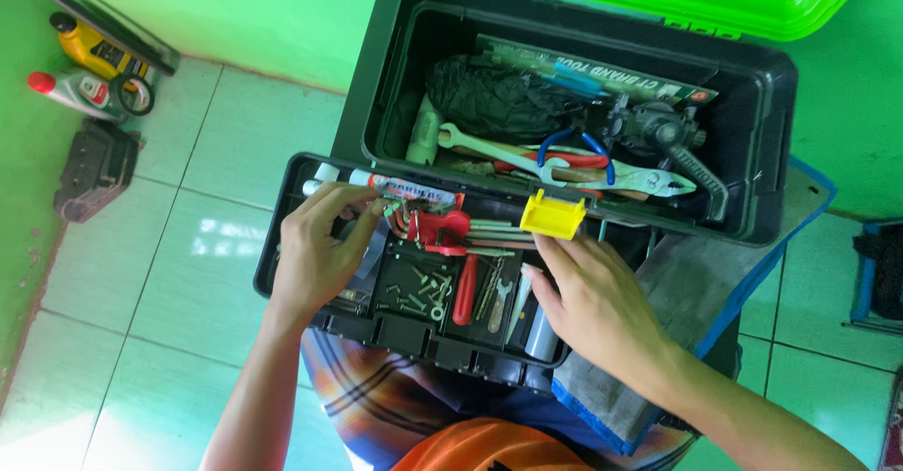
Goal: The person sorts various tools and hardware in a toolbox, moving items between the upper tray and the main compartment. The person handles wrenches, pliers, screwdrivers, a rubber mallet, and a packaged soldering kit.
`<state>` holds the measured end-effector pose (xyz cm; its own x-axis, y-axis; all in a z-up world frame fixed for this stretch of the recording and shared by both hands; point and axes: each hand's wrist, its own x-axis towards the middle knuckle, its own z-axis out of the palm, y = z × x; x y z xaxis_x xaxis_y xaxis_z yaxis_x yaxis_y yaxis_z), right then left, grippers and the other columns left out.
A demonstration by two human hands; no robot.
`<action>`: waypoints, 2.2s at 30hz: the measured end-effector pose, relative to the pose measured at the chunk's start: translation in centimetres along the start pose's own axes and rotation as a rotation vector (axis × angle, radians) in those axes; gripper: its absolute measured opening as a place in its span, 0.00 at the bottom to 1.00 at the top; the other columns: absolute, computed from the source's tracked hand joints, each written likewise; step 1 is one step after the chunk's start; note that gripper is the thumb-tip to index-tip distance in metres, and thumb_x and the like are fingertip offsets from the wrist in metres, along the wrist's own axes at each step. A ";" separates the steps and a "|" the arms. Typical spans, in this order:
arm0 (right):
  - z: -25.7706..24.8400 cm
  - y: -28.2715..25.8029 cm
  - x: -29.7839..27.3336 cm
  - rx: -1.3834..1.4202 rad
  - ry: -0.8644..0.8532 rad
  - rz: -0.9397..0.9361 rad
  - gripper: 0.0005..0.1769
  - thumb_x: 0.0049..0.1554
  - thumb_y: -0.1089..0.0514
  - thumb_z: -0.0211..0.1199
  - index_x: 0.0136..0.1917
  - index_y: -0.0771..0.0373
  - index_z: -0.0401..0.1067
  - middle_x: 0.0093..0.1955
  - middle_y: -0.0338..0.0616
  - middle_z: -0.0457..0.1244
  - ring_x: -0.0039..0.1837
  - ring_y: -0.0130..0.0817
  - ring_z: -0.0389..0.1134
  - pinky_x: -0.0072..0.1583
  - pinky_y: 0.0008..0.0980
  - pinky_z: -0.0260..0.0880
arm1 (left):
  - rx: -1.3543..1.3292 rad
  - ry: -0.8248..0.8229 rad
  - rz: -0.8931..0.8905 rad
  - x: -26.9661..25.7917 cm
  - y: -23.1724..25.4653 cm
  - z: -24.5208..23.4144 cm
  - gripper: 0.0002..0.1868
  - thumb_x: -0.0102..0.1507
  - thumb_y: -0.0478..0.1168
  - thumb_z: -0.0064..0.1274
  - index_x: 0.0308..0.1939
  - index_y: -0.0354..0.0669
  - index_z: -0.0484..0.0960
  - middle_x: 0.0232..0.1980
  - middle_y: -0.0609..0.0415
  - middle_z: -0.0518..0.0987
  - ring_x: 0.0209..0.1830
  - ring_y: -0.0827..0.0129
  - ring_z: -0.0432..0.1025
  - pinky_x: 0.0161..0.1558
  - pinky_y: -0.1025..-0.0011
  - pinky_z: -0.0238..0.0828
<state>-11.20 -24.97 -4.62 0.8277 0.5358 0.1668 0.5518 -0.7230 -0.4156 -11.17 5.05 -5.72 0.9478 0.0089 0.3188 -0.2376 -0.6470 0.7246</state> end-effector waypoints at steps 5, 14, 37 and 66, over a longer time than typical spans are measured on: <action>-4.2 -1.0 -0.5 -0.076 0.323 -0.070 0.08 0.57 0.60 0.67 0.48 0.67 0.76 0.42 0.49 0.71 0.41 0.42 0.73 0.44 0.39 0.73 | -0.003 0.152 0.053 1.8 2.6 -0.9 0.05 0.64 0.30 0.61 0.44 0.34 0.83 0.37 0.49 0.79 0.35 0.65 0.72 0.40 0.71 0.69; -7.3 7.5 10.0 -0.088 0.081 -0.072 0.15 0.59 0.60 0.65 0.57 0.71 0.76 0.52 0.57 0.70 0.50 0.53 0.74 0.52 0.42 0.74 | 0.054 -0.251 0.491 11.9 4.7 1.6 0.08 0.70 0.32 0.53 0.51 0.31 0.80 0.48 0.43 0.80 0.49 0.48 0.76 0.51 0.58 0.74; -2.8 7.4 14.9 -0.364 -0.464 -0.264 0.18 0.44 0.55 0.71 0.48 0.64 0.76 0.52 0.47 0.67 0.61 0.46 0.65 0.61 0.50 0.65 | 0.439 -0.455 0.622 17.0 0.8 8.6 0.06 0.60 0.34 0.55 0.41 0.41 0.80 0.44 0.48 0.80 0.48 0.52 0.74 0.49 0.57 0.70; -5.5 11.0 12.5 -0.035 -0.333 -0.027 0.12 0.60 0.53 0.60 0.47 0.65 0.72 0.47 0.47 0.68 0.56 0.44 0.67 0.62 0.47 0.63 | 0.146 -0.569 0.619 17.3 2.9 7.4 0.09 0.67 0.41 0.53 0.45 0.39 0.80 0.41 0.48 0.79 0.45 0.53 0.73 0.48 0.57 0.65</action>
<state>5.76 -28.60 -2.23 0.7371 0.6639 -0.1264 0.5811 -0.7181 -0.3829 6.17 -2.30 -2.65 0.6281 -0.7376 0.2479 -0.7552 -0.5010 0.4228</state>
